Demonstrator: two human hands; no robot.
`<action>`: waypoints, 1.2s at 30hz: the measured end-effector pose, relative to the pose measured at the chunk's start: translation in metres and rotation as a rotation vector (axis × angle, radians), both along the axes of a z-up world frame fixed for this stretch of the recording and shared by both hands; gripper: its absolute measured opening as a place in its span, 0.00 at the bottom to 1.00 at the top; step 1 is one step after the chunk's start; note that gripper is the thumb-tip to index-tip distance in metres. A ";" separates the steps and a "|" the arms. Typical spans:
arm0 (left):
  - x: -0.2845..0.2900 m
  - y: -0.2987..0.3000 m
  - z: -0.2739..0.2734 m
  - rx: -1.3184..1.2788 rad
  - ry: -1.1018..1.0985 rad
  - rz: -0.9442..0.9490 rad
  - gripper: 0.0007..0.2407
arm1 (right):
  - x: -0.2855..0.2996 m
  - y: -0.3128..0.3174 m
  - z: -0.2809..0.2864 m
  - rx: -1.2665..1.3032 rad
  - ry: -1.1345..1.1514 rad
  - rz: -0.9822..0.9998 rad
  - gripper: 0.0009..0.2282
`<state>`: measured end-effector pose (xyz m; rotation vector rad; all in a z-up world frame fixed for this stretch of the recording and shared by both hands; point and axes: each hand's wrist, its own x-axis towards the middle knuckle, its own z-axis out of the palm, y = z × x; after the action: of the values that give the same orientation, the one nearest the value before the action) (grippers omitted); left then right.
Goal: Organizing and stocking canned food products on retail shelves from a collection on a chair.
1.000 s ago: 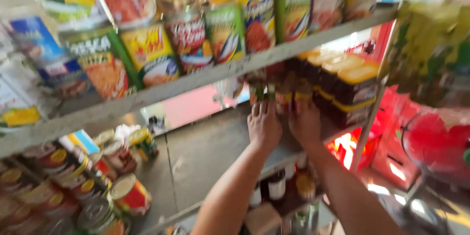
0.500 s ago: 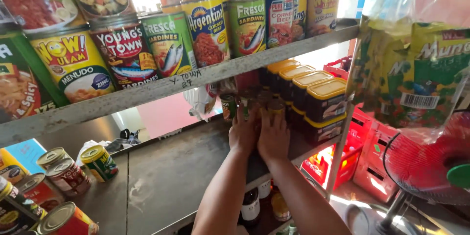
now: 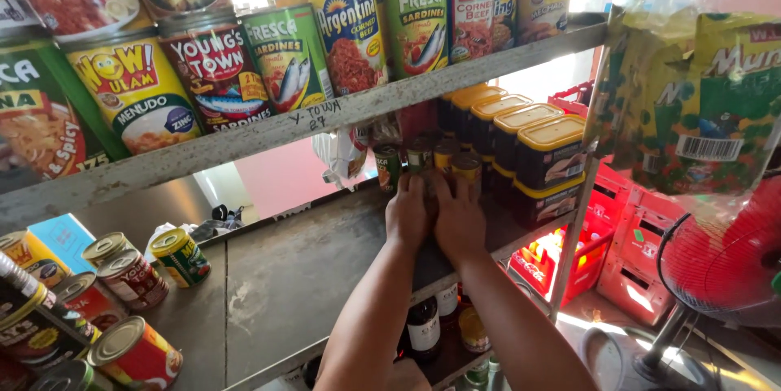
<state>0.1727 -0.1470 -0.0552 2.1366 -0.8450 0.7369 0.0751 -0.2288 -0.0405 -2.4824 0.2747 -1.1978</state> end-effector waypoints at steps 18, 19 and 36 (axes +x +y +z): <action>-0.121 0.116 0.072 -0.333 0.107 -0.083 0.10 | -0.058 0.066 0.027 0.014 -0.103 0.365 0.27; -0.137 0.126 0.079 -0.333 0.123 -0.065 0.10 | -0.070 0.076 0.028 0.019 -0.084 0.379 0.27; -0.293 0.329 -0.046 -0.243 0.219 -0.238 0.25 | -0.236 0.259 -0.092 0.685 0.130 0.710 0.35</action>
<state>-0.1208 0.1820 -0.1008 1.8235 -0.8275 0.4486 -0.1610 0.0302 -0.1322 -1.7993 -0.1467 -0.5204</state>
